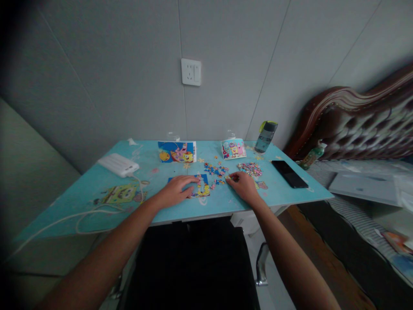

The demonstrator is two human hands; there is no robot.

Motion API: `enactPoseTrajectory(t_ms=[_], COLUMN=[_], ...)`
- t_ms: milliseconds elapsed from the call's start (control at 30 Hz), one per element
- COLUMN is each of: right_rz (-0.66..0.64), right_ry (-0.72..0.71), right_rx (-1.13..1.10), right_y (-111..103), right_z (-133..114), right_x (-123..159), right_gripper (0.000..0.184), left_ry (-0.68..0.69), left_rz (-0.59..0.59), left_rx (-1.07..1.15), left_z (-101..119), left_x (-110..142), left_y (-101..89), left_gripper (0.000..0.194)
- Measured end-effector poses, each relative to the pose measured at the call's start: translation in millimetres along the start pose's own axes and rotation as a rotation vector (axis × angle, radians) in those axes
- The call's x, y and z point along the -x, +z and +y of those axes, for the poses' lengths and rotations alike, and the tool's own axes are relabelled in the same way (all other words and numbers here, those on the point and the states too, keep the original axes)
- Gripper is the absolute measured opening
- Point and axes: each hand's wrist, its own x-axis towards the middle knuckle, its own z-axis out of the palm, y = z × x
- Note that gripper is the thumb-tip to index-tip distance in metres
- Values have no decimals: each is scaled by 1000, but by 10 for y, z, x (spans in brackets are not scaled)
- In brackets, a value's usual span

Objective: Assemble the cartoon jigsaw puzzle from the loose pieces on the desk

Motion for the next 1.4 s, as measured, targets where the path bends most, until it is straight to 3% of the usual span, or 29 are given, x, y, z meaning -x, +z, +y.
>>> enactPoseTrajectory(t_ms=[200,367,667,800,1067,1400], right_rz=[8,90,18,24,-66,-10], right_ry=[15,52,-96,-142,-356,-256], right_rx=[3,66,64,74,133,174], right_y=[-87,-79,-17,-24,342,354], right_z=[139,164,-40,-138,-500,-252], right_x=[92,41,-21,-175,-605,-632], right_gripper=[31,34,32,33,36,29], left_ry=[10,15,23,27,23,19], left_rz=[-3,-6,-7,-8,-4,-2], left_rx=[28,38,40,38,30,44], left_z=[-12,-4,-30,-25,-10,-24], left_x=[-16,-18,-24,-23,-11,-23], left_y=[5,-17,0,-2,-6,-4], left_gripper=[31,31,30,29,30,30])
